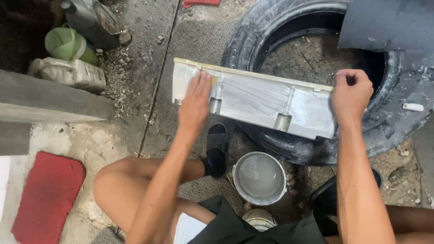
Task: The person sits on the ground and scrubs an aluminum engine valve cover with a sponge, dipping it in a bucket of soapy water. They rotate the part to scrub different surfaces and edges, then flip it over and continue scrubbing the other side.
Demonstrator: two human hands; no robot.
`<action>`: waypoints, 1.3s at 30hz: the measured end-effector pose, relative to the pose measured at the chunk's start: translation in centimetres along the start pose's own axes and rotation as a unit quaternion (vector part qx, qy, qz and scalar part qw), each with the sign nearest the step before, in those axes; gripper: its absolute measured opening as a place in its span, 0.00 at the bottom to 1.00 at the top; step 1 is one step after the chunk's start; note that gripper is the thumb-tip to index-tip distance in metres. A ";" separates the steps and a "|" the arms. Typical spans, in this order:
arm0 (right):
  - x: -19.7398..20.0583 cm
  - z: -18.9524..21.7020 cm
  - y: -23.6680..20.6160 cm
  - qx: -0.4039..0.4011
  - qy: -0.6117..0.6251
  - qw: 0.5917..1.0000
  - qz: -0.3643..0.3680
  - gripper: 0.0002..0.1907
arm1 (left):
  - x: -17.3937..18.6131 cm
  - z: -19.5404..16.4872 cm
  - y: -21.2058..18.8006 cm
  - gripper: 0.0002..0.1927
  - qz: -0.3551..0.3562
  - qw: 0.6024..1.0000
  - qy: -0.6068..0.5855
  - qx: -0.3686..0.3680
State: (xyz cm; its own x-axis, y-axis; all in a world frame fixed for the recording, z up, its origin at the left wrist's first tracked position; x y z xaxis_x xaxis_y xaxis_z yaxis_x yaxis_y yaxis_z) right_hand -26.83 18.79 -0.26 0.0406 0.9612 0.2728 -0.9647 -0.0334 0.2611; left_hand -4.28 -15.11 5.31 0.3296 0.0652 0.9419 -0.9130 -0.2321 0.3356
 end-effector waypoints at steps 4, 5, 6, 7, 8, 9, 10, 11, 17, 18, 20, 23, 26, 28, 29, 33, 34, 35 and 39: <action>0.1 -0.1 0.3 0.051 -0.009 0.999 0.007 0.06 | -2.9 -10.0 -0.6 0.32 -0.021 0.990 -0.138 -0.007; 0.2 -0.3 0.4 0.042 -0.012 0.999 0.002 0.06 | -3.4 -12.4 -0.8 0.34 -0.012 0.982 -0.186 -0.024; 0.3 -0.3 0.5 0.032 -0.014 0.999 0.000 0.06 | -3.6 -13.5 -0.7 0.32 -0.016 0.984 -0.170 -0.057; 0.3 -0.4 0.5 0.024 -0.016 1.000 0.001 0.07 | -3.6 -14.2 -0.6 0.30 -0.022 0.984 -0.153 -0.088; 0.3 -0.5 0.6 0.024 -0.010 1.000 0.009 0.07 | -3.3 -14.0 -0.5 0.28 -0.030 0.983 -0.132 -0.120; 0.2 -0.4 0.6 0.024 -0.004 1.000 0.015 0.07 | -2.8 -12.7 -0.3 0.28 -0.013 0.988 -0.116 -0.105; 0.2 -0.4 0.5 0.023 0.003 1.000 0.014 0.07 | -2.2 -10.3 0.1 0.28 0.005 0.990 -0.101 -0.095; 0.1 -0.3 0.4 0.022 0.002 1.000 0.011 0.07 | -1.3 -7.8 0.2 0.27 0.028 0.992 -0.087 -0.092; -0.1 0.6 -0.3 0.032 -0.011 0.999 -0.006 0.06 | -1.3 -2.9 -0.3 0.29 0.017 0.999 0.035 0.022; -0.1 0.7 -0.3 0.030 -0.015 0.999 -0.007 0.06 | -2.0 -4.9 -0.2 0.29 -0.001 0.999 0.026 0.037; 0.0 0.7 -0.2 0.037 -0.012 0.999 -0.004 0.07 | -3.7 -10.6 0.5 0.29 -0.013 0.997 -0.070 0.020; 0.1 0.6 0.1 0.015 -0.005 1.000 0.003 0.08 | -3.7 -21.5 -0.2 0.30 0.001 0.964 -0.264 -0.015; 0.2 0.1 0.4 0.015 0.028 0.999 0.009 0.08 | -2.8 -26.5 0.0 0.30 0.016 0.987 -0.118 -0.104; 0.2 0.0 0.5 0.001 0.049 0.999 0.011 0.07 | -2.3 -26.2 -0.1 0.30 0.007 0.985 -0.065 -0.159; 0.2 0.2 0.5 -0.004 0.041 0.999 0.011 0.07 | -2.2 -24.5 -0.4 0.30 -0.006 0.980 -0.098 -0.176; 0.0 0.6 0.2 -0.014 0.051 0.999 0.012 0.08 | -1.7 -14.5 -0.9 0.31 0.052 0.981 -0.118 -0.143; 0.0 0.9 0.2 -0.019 0.059 0.998 0.012 0.08 | -1.2 -11.3 -1.2 0.37 0.074 0.988 -0.082 -0.111; 0.0 1.1 0.0 -0.014 0.053 0.998 0.009 0.08 | -0.7 -8.3 -1.0 0.36 0.057 0.993 -0.042 -0.092; -0.3 1.6 -0.1 -0.013 0.049 0.999 0.000 0.08 | 0.5 -0.5 -1.2 0.25 0.043 0.998 0.015 0.033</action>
State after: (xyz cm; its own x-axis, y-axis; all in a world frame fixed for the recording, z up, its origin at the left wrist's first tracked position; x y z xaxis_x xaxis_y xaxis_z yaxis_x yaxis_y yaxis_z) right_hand -26.30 18.08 1.15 0.0164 0.9834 0.1805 -0.9710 -0.0274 0.2375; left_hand -3.18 -14.35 5.39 0.2420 0.0715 0.9676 -0.9193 -0.3021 0.2523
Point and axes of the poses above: each hand's wrist, its own y-axis towards the middle knuckle, its own x-axis out of the back of the hand, z = x × y, the point moved 1 cm from there along y, towards the middle knuckle, and after that the axes turned 11 degrees about y, right-handed, at the moved point
